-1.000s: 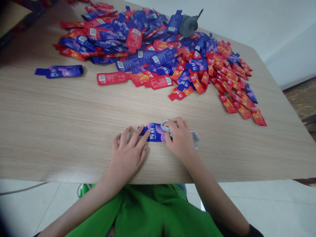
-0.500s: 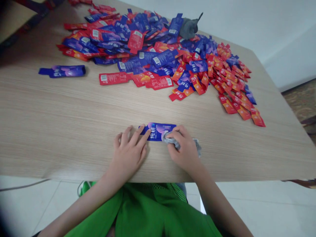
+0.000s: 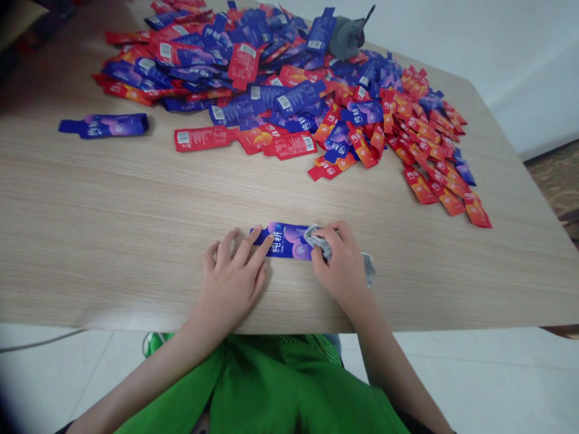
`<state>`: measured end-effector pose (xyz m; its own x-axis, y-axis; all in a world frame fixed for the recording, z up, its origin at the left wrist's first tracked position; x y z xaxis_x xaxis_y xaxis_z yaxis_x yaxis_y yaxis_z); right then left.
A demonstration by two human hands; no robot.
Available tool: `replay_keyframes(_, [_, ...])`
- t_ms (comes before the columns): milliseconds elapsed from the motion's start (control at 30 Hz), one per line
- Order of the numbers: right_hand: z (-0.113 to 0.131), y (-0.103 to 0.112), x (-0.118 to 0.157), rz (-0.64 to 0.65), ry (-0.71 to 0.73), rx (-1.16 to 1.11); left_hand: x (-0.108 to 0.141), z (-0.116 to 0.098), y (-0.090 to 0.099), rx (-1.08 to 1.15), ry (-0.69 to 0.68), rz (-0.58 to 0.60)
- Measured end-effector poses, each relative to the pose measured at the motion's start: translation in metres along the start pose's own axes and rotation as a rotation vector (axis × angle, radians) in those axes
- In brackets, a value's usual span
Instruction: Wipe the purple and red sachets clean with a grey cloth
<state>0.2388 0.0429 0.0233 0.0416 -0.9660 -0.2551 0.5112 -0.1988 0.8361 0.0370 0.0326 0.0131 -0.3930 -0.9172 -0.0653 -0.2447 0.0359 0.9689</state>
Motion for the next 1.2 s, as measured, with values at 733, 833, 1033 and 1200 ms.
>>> replay_keyframes(733, [0.005, -0.003, -0.007, 0.265, -0.102, 0.141, 0.002, -0.010, 0.010, 0.059, 0.044, -0.048])
replay_keyframes(833, [0.014, -0.003, -0.006, 0.347, -0.082, 0.065, 0.003, -0.019, 0.009, 0.033, 0.038, 0.014])
replay_keyframes(1033, [0.042, 0.001, 0.004, 0.515, 0.003, -0.167, -0.008, -0.014, 0.001, 0.027, -0.002, 0.054])
replay_keyframes(1200, [0.034, 0.011, -0.004, 0.400, -0.055, -0.153, -0.022, -0.006, 0.007, 0.125, -0.194, 0.132])
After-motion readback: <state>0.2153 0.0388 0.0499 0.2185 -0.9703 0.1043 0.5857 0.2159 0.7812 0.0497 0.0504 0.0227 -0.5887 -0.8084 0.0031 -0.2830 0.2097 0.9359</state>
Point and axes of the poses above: each hand's wrist, its own x-axis away from the middle knuckle, its own y-axis out of the back of the hand, z = x × y, the point moved 4 cm from there along -x, towards the middle knuckle, and after that the axes turned 2 degrees about z, right-handed, at the moved point
